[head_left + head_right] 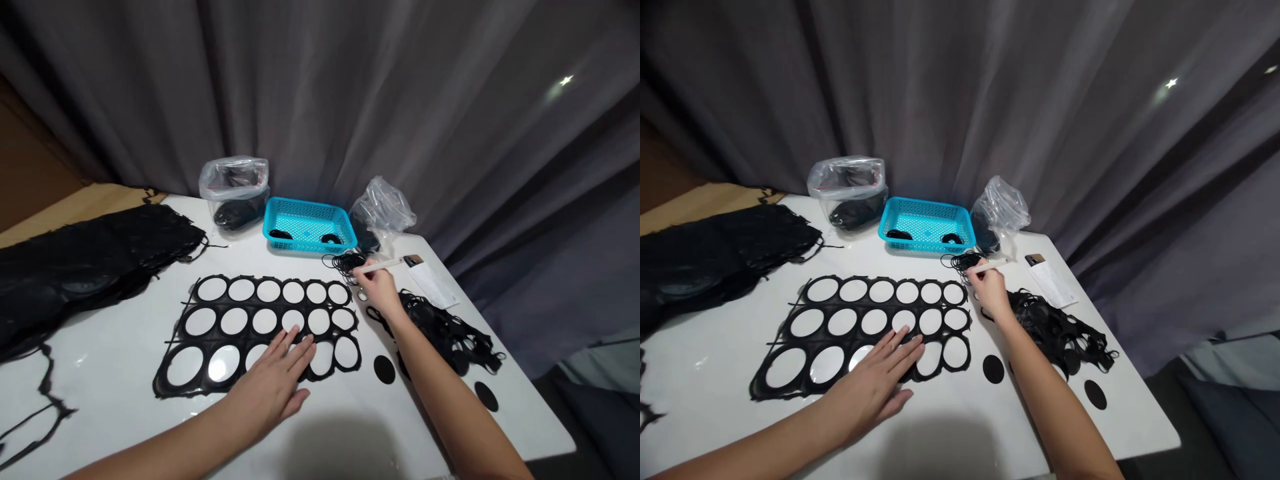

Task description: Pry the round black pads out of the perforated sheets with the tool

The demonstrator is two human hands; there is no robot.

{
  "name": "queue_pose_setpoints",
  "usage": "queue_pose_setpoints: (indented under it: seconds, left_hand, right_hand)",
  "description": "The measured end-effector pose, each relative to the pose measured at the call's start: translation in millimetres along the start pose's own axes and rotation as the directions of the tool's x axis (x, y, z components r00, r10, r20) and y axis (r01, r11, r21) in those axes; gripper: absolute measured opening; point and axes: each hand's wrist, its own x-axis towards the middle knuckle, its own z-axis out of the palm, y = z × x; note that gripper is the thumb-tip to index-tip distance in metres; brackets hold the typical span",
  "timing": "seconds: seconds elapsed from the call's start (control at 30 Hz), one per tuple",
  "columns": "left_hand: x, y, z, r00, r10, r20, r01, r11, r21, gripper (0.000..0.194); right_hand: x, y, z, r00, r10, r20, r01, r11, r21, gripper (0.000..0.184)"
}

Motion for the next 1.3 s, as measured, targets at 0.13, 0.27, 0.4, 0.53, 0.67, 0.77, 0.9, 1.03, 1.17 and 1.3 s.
queue_pose_setpoints:
  seconds: [0.13, 0.27, 0.4, 0.53, 0.67, 0.77, 0.9, 1.03, 1.17, 1.3]
  left_hand:
    - [-13.9, -10.2, -4.3, 0.992, -0.094, -0.082, 0.096, 0.995, 0.021, 0.054]
    - [-26.1, -21.2, -7.0, 0.989, -0.115, -0.091, 0.122, 0.989, 0.083, 0.05]
    - [-29.8, -22.2, -5.3, 0.989, -0.118, -0.094, 0.127, 0.988, 0.089, 0.051]
    - [-28.8, -19.8, -4.7, 0.989, -0.118, -0.093, 0.125, 0.989, 0.077, 0.05]
    - [-28.2, -19.6, -5.9, 0.991, -0.112, -0.074, 0.118, 0.99, 0.079, 0.05]
    - [-28.7, -19.8, -4.8, 0.99, -0.125, -0.067, 0.13, 0.989, 0.069, 0.05]
    - [-29.4, -19.8, -2.6, 0.99, -0.124, -0.066, 0.129, 0.989, 0.069, 0.051]
    - [-29.0, -20.1, -2.2, 0.991, -0.125, -0.056, 0.128, 0.99, 0.057, 0.05]
    - [-27.8, -20.0, -3.0, 0.989, -0.136, -0.056, 0.138, 0.99, 0.031, 0.049]
    - [-27.2, -18.7, -5.0, 0.99, -0.138, -0.02, 0.139, 0.989, 0.045, 0.05]
  right_hand:
    - [-27.8, -24.9, 41.7, 0.917, 0.069, 0.393, -0.228, 0.899, 0.373, 0.028]
    - [-58.1, -47.3, 70.4, 0.808, 0.022, 0.589, -0.347, 0.826, 0.445, 0.026]
    - [-74.7, -58.3, 73.7, 0.801, -0.065, 0.595, -0.153, 0.939, 0.308, 0.01]
    - [-80.8, -62.5, 72.9, 0.808, -0.111, 0.579, -0.042, 0.969, 0.245, 0.008]
    - [-81.6, -62.7, 75.2, 0.823, -0.113, 0.556, -0.004, 0.979, 0.205, 0.008]
    - [-81.1, -61.8, 75.8, 0.827, -0.126, 0.549, 0.033, 0.984, 0.175, 0.008]
    - [-91.3, -63.3, 76.4, 0.839, -0.236, 0.49, 0.216, 0.972, 0.097, 0.014]
    - [-110.7, -65.4, 81.7, 0.747, -0.427, 0.51, 0.502, 0.865, -0.011, 0.014]
    - [-94.3, -54.0, 79.1, 0.748, -0.469, 0.47, 0.57, 0.817, -0.091, 0.015]
    - [-37.1, -29.5, 50.4, 0.932, -0.358, 0.057, 0.36, 0.897, -0.257, 0.018]
